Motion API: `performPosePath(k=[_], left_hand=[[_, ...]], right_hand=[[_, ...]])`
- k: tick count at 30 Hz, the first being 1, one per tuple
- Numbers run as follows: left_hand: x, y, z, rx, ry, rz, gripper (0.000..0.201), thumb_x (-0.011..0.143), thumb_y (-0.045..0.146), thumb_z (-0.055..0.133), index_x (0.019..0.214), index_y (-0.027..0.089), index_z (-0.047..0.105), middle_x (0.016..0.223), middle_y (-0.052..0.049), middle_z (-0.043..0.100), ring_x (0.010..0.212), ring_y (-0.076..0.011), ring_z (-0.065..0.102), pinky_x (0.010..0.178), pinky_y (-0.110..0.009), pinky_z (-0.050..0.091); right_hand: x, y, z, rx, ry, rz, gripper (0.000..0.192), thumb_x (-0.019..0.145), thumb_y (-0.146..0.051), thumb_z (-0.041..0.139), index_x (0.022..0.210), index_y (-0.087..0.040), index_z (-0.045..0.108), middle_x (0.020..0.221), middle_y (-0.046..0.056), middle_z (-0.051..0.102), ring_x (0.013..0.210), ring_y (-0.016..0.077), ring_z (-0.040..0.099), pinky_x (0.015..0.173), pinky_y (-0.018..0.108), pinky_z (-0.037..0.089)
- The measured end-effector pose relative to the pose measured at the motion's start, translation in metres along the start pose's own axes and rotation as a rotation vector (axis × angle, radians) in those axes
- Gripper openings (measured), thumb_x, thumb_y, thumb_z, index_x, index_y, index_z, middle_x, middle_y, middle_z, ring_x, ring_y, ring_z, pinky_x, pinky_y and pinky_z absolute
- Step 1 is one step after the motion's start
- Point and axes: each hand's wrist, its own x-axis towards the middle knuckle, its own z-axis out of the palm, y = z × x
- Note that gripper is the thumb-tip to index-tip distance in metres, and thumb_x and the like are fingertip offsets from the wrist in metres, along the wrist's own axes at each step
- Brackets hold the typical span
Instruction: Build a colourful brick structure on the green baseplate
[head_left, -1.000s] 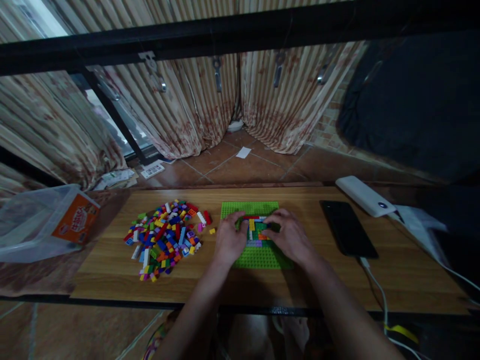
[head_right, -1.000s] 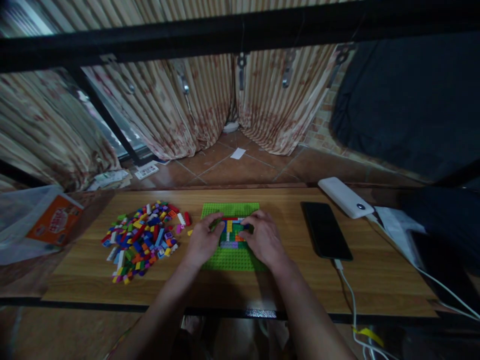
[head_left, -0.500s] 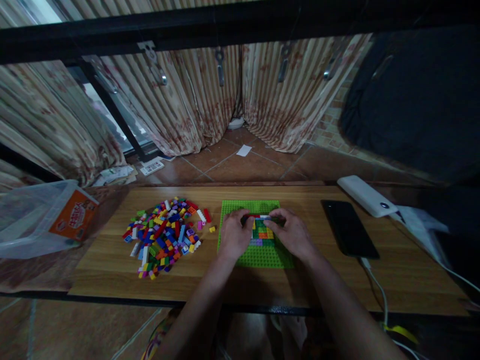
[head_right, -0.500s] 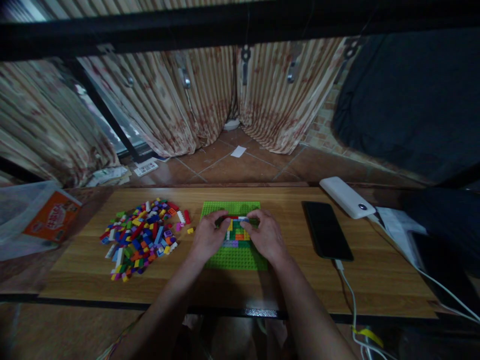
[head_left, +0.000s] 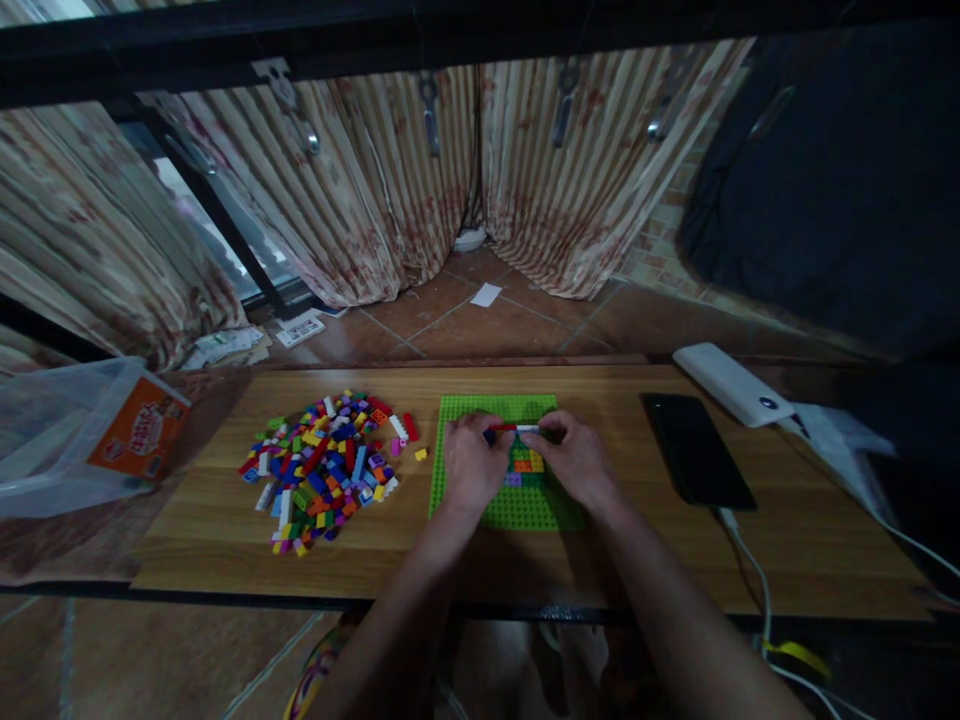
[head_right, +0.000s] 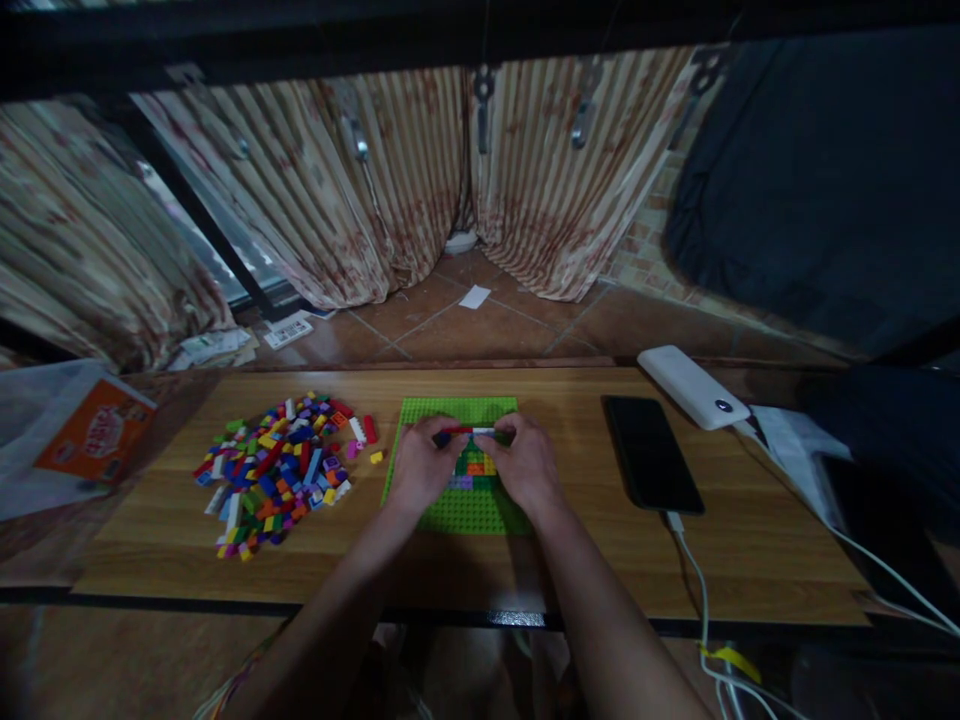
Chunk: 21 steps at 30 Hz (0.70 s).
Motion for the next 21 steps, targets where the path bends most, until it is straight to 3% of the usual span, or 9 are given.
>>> performPosePath(k=[7,12,18,21], left_hand=[[0.006,0.004,0.003,-0.010,-0.036,-0.068,0.011,0.074,0.016,0.065,0.082,0.018,0.073,0.085,-0.005,0.070,0.080,-0.0185,0.061,0.084,-0.036,0.046],[0.007,0.005,0.003,0.005,-0.063,-0.076,0.010,0.075,0.017,0.065,0.082,0.018,0.072,0.087,-0.005,0.071,0.082,-0.0184,0.062,0.086,-0.037,0.047],[-0.002,0.003,-0.005,0.037,-0.083,0.020,0.022,0.084,0.020,0.058,0.102,0.018,0.070,0.107,-0.007,0.070,0.105,-0.0216,0.061,0.100,-0.037,0.042],[-0.006,-0.001,-0.014,-0.046,-0.082,-0.027,0.030,0.089,0.021,0.050,0.114,0.018,0.065,0.116,-0.008,0.068,0.109,-0.0206,0.061,0.099,-0.034,0.045]], right_hand=[[0.003,-0.001,0.002,-0.002,0.000,0.028,0.026,0.070,-0.041,0.067,0.082,-0.019,0.063,0.081,0.004,0.068,0.076,0.0198,0.062,0.070,0.033,0.046],[0.002,-0.001,0.004,0.000,-0.013,0.019,0.024,0.071,-0.040,0.066,0.083,-0.020,0.064,0.082,0.005,0.069,0.079,0.0207,0.063,0.073,0.034,0.047],[-0.001,0.001,0.000,0.065,-0.003,-0.007,0.036,0.077,-0.048,0.057,0.094,-0.018,0.068,0.095,0.009,0.071,0.088,0.0230,0.064,0.081,0.037,0.048],[0.000,0.003,-0.006,0.128,0.029,0.012,0.041,0.083,-0.050,0.047,0.094,-0.018,0.069,0.093,0.010,0.073,0.086,0.0232,0.065,0.080,0.037,0.048]])
